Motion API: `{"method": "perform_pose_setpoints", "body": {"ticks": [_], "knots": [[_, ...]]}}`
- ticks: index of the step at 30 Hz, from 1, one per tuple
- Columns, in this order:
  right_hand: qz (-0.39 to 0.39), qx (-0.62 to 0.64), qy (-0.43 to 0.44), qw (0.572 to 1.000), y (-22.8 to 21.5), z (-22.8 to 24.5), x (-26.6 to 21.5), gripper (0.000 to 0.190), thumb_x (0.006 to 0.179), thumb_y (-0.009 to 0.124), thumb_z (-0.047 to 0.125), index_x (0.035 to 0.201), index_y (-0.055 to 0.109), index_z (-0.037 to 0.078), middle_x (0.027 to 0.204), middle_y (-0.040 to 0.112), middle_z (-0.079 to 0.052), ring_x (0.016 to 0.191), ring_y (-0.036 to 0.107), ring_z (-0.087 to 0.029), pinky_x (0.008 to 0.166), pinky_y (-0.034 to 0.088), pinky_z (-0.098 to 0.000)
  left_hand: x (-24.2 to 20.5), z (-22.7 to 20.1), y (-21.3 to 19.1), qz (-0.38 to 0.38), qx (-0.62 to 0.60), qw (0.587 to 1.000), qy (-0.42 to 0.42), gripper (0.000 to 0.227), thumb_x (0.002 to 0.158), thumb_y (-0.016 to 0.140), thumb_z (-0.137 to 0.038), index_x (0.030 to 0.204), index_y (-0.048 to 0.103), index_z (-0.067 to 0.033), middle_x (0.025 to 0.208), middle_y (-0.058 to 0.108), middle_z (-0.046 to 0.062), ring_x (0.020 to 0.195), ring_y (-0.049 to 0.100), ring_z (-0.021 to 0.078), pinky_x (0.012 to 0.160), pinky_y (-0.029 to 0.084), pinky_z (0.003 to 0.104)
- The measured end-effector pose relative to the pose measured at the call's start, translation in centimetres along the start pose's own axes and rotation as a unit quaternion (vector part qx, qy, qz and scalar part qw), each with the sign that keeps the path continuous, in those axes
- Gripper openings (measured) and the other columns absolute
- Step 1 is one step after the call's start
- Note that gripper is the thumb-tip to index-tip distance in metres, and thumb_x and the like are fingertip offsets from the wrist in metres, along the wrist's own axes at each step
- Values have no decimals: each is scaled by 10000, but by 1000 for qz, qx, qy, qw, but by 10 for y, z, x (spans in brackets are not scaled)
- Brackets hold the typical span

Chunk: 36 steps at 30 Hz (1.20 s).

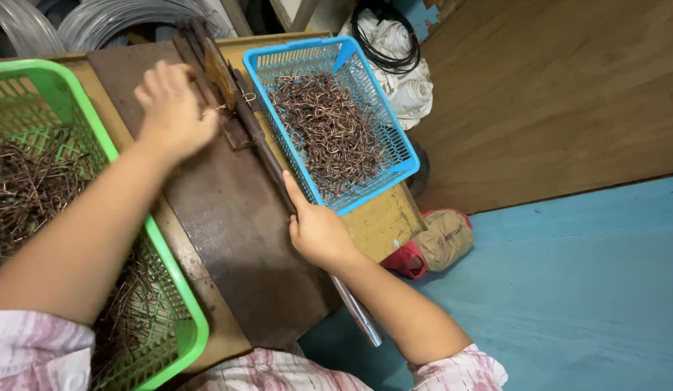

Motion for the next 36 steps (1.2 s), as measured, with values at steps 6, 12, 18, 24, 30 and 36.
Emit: {"method": "perform_pose_setpoints", "body": {"ticks": [6, 12, 18, 24, 30, 36], "knots": [[-17, -24, -25, 999, 9, -13, 6, 496, 1025, 514, 262, 1509, 514, 155, 1005, 799, -271, 1028, 768, -507, 937, 594, -632, -31, -136, 80, -69, -15, 943, 325, 507, 990, 534, -418, 1401, 584, -125, 1415, 553, 142, 1430, 466, 351, 1172, 269, 589], [-2, -18, -22, 1000, 4, -6, 2, 536, 1052, 501, 296, 1533, 470, 63, 1092, 783, -300, 1081, 750, -522, 945, 581, -645, -22, -149, 101, 110, -132, 941, 290, 662, 1077, 412, -621, 1522, 381, -132, 1348, 547, 103, 1317, 523, 319, 1108, 349, 608], [53, -3, -8, 999, -4, -3, -9, 722, 1041, 532, 312, 1678, 306, 60, 1193, 747, -336, 1190, 702, -545, 1028, 551, -658, -25, -151, 103, 128, -93, 945, 285, 644, 1069, 434, -578, 1534, 405, -134, 1330, 620, 95, 1288, 550, 293, 1075, 365, 575], [-1, -33, -14, 999, 16, -20, 1, 590, 1051, 533, 310, 1592, 428, 101, 996, 784, -281, 1010, 774, -491, 883, 619, -607, -25, -157, 94, 155, -65, 949, 266, 620, 1069, 386, -543, 1533, 444, -137, 1312, 643, 81, 1237, 582, 282, 1071, 369, 561], [-45, -30, -26, 998, 58, -42, 22, 556, 1047, 553, 271, 1556, 472, 62, 951, 783, -266, 934, 785, -486, 770, 635, -602, -31, -152, 110, 118, -31, 951, 284, 590, 1049, 381, -599, 1423, 524, -164, 1199, 689, 85, 1149, 619, 287, 1008, 379, 546], [-98, -36, -60, 993, 71, -57, 27, 576, 1004, 642, 273, 1531, 505, 85, 920, 780, -247, 854, 781, -488, 701, 625, -600, -31, -153, 122, 50, -48, 952, 299, 549, 995, 446, -586, 1330, 566, -169, 1067, 670, 69, 1070, 633, 286, 958, 409, 530]]}}
Point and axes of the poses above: each hand's wrist, its own x-axis towards the middle knuckle, its own y-axis out of the palm, z = x × y, the point moved 4 cm from there along x, towards the middle knuckle
